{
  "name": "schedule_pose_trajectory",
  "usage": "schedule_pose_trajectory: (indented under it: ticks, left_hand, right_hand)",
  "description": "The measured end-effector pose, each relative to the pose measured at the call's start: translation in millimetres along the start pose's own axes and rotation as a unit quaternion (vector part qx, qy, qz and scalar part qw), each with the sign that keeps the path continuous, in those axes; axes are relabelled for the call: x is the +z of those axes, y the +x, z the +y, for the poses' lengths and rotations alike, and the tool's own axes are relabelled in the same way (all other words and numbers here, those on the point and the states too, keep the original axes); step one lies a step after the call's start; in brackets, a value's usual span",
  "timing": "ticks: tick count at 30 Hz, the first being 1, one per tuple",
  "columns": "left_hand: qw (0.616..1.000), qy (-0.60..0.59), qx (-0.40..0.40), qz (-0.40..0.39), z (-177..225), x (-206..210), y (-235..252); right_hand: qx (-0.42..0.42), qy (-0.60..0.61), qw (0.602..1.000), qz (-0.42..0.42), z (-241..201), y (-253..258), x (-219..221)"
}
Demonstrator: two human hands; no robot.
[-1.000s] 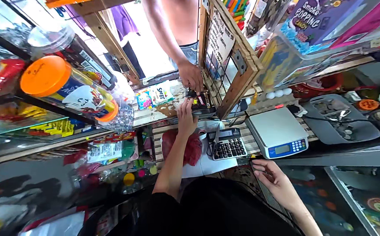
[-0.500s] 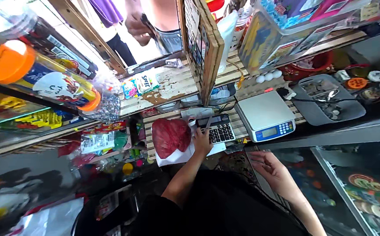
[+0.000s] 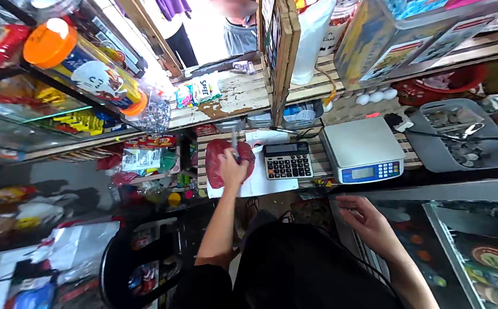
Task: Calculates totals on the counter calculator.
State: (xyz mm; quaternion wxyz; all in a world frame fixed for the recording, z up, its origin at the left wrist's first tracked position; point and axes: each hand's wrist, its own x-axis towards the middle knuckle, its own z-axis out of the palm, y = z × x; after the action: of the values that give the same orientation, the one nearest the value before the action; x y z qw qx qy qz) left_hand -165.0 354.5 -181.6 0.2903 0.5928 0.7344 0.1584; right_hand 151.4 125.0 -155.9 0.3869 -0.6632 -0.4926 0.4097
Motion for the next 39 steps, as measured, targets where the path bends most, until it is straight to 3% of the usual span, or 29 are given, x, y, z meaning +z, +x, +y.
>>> schedule_pose_trajectory:
  ticks: [3, 6, 7, 9, 11, 12, 18, 22, 25, 31, 39]
  left_hand:
    - [0.997, 0.074, 0.006, 0.011, -39.8, 4.6, 28.3]
    - [0.982, 0.105, 0.122, 0.095, -33.3, 21.4, 9.4]
    - [0.978, 0.096, 0.158, 0.094, -22.4, 27.7, -2.4]
    - [0.978, 0.097, 0.186, -0.009, -1.3, 45.2, -20.3]
    - [0.972, 0.113, 0.172, -0.109, 9.6, 69.3, -24.5]
    - [0.973, 0.11, 0.167, -0.117, 10.4, 80.6, -26.2]
    - [0.977, 0.107, 0.143, -0.115, 6.8, 109.0, -66.4]
    - [0.966, 0.147, 0.188, -0.098, -3.9, 117.1, -65.1]
    - [0.958, 0.171, 0.214, -0.081, -2.2, 115.1, -62.6]
    - [0.955, 0.198, 0.21, -0.061, -2.5, 118.6, -62.0]
    - [0.946, 0.213, 0.236, -0.058, 15.7, 126.2, -59.5]
  right_hand:
    - [-0.003, -0.005, 1.0, -0.021, 0.8, 1.2, 1.3]
    - [-0.009, -0.011, 0.999, -0.03, 6.4, -1.7, 1.9]
    - [-0.004, -0.005, 1.0, -0.03, 8.8, -4.0, 1.5]
    - [0.004, 0.002, 1.0, -0.027, 13.5, -7.6, -0.6]
    - [0.004, -0.009, 1.0, -0.028, 14.9, -10.3, -4.6]
    - [0.002, -0.016, 0.999, -0.029, 13.9, -12.5, -7.6]
    - [0.028, -0.007, 1.0, -0.006, 17.3, -22.4, -17.8]
    - [0.073, 0.015, 0.989, -0.131, 29.5, 9.9, 0.2]
    - [0.109, 0.002, 0.981, -0.16, 48.0, 54.5, 25.9]
    - [0.123, -0.161, 0.969, -0.142, 68.8, 112.3, 56.9]
    - [0.148, -0.244, 0.94, -0.189, 79.5, 115.2, 55.4]
